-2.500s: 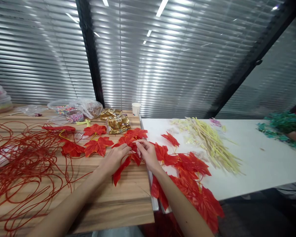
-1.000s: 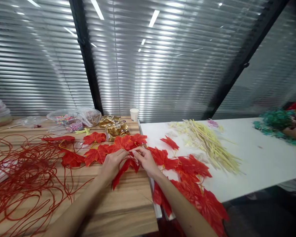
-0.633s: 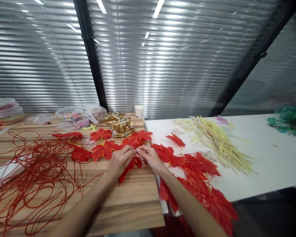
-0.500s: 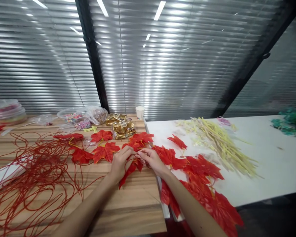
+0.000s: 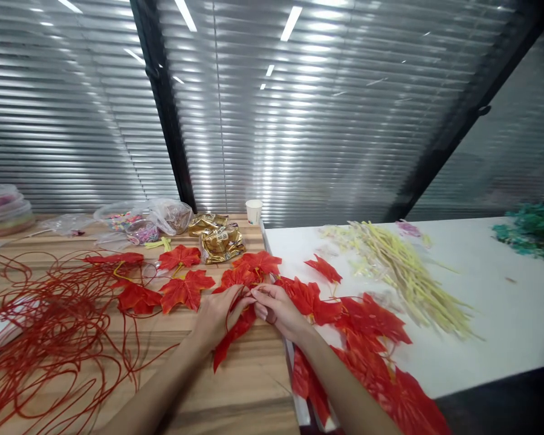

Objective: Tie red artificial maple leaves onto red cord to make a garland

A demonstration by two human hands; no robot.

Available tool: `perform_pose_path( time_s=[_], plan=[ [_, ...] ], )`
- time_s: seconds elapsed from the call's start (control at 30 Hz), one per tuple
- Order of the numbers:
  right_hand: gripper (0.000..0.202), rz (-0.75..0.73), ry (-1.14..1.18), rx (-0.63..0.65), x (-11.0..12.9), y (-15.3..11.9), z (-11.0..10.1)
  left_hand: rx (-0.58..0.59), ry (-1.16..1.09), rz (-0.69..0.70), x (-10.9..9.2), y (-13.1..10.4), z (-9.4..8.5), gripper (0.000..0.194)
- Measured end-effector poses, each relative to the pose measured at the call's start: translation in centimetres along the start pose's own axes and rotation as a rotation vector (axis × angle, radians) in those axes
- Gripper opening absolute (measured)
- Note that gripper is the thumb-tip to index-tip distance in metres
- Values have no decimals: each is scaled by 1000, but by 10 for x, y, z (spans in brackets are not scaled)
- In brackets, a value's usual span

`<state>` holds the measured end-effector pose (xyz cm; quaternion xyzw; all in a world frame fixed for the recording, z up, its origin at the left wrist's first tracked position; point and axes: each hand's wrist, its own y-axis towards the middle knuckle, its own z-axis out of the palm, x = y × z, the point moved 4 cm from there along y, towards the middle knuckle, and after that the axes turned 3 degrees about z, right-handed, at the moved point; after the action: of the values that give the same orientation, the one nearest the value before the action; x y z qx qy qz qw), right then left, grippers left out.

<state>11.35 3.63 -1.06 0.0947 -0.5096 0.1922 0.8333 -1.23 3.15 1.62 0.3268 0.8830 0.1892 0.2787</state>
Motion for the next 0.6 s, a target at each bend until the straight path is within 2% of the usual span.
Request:
perform_pose_path(
  time_s=[0.13,0.27,0.4,0.6],
  plan=[
    [20,5,75,7,0,0,0,-27,44,90,6,-1,4,20],
    [22,15,-11,-46,-1,1,-2,-67,73,137,13,-3,6,18],
    [22,-39,-146,-103,1,2,-1,-60,61,44,14,-4,7,21],
    [20,-141,-174,-134,4,4,1,-59,-52,-199,13,1,7,37]
  ],
)
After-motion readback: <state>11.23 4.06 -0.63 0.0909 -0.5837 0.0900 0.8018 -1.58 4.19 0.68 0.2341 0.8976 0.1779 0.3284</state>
